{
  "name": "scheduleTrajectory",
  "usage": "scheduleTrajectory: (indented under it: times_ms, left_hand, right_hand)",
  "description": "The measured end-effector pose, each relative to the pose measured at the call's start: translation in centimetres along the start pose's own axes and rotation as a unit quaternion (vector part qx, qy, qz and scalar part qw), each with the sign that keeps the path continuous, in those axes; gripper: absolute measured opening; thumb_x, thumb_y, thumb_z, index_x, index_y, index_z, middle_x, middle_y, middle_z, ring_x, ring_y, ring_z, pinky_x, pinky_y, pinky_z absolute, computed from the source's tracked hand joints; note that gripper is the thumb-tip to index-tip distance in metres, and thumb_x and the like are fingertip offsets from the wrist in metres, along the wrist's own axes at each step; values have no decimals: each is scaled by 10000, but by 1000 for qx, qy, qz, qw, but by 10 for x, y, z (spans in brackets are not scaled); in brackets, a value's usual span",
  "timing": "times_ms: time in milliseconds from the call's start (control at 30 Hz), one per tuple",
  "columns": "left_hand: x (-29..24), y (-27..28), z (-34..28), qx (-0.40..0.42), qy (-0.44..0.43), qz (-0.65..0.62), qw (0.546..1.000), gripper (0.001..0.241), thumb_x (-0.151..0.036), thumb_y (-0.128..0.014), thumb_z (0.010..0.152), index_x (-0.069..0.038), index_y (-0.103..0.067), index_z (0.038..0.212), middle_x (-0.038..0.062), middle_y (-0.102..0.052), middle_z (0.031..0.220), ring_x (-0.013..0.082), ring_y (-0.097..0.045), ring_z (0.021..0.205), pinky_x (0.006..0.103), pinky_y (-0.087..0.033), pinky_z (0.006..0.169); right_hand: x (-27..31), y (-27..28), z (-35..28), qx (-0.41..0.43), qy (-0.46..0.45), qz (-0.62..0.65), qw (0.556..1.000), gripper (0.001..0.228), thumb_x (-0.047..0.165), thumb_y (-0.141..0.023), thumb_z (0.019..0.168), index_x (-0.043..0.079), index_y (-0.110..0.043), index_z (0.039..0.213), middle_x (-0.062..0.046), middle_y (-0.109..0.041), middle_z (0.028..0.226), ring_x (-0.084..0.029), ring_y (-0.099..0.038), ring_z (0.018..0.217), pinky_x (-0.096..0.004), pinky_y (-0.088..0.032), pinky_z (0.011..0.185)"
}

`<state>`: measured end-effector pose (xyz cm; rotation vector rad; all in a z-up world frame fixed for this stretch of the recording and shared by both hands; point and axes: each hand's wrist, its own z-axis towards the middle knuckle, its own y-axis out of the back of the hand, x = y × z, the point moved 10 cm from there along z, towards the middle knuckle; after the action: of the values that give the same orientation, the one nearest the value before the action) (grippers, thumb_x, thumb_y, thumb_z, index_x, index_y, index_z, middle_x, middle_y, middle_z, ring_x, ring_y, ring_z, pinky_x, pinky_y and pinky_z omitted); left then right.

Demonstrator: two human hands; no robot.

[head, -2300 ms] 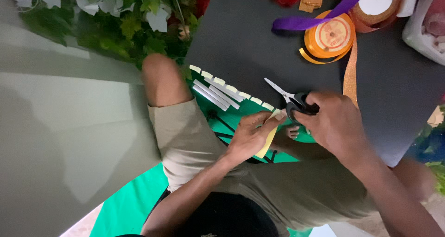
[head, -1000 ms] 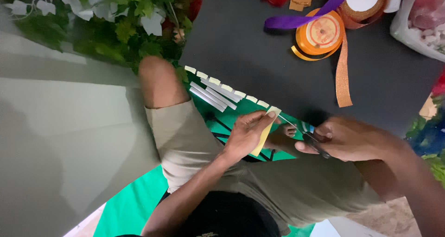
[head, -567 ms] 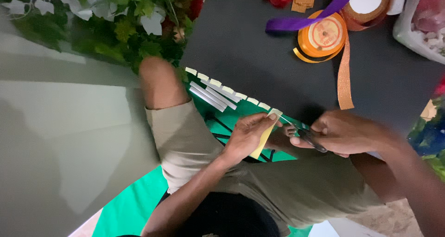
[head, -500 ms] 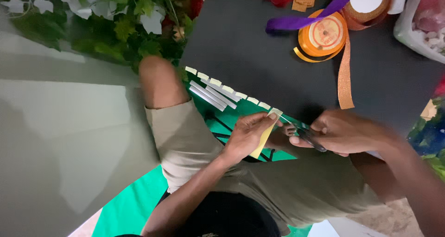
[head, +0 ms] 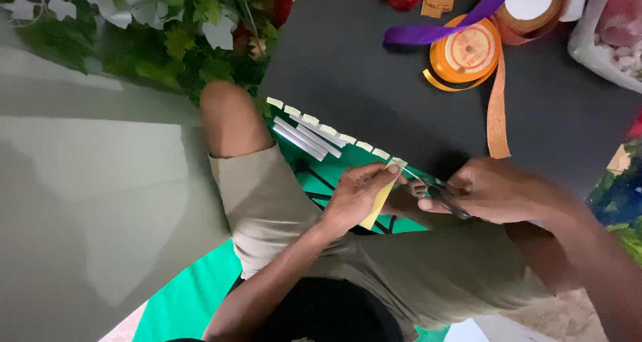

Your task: The person wraps a purple ribbon around a white tube and cuts small pieces of yellow tape with shears.

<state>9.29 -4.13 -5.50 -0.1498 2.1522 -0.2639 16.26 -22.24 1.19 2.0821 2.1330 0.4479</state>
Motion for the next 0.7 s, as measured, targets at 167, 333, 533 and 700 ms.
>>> scheduleTrajectory:
  times_ms: [167,333,533,700]
  left_hand:
    - [5,0,2,0,15,7,1000,382,-469,-679,1091,-160,-878,986,-26,-833,1032,128,-737,1097,289,-484,1012]
    - [-1,0,-2,-5,28,11,1000,406,-491,-676,1077,-151,-881,993,-13,-823,1024,133,-726,1047,286,-465,932]
    - [0,4,-3,-18,37,29,999,400,-484,-677,1069,-160,-892,976,-22,-834,1025,128,-748,1097,273,-471,957]
    - [7,6,-7,1,4,10,1000,358,-440,-689,1097,-151,-876,999,-29,-797,967,102,-706,1000,270,-474,896]
  right_hand:
    - [-12,-3,13,-21,15,30,999,841,832,-872,895,145,-441,672,-15,-351,679,-180,-349,651,-370,-226,651]
    - [-4,3,0,-19,-13,6,1000,773,829,-844,879,137,-582,657,-32,-412,656,-183,-413,650,-359,-268,639]
    - [-14,-4,14,-27,27,40,998,837,800,-953,873,163,-460,647,0,-317,650,-170,-316,601,-372,-184,630]
    - [-8,-4,13,-21,44,-95,994,868,901,-809,932,149,-469,663,-6,-364,638,-167,-362,612,-374,-284,610]
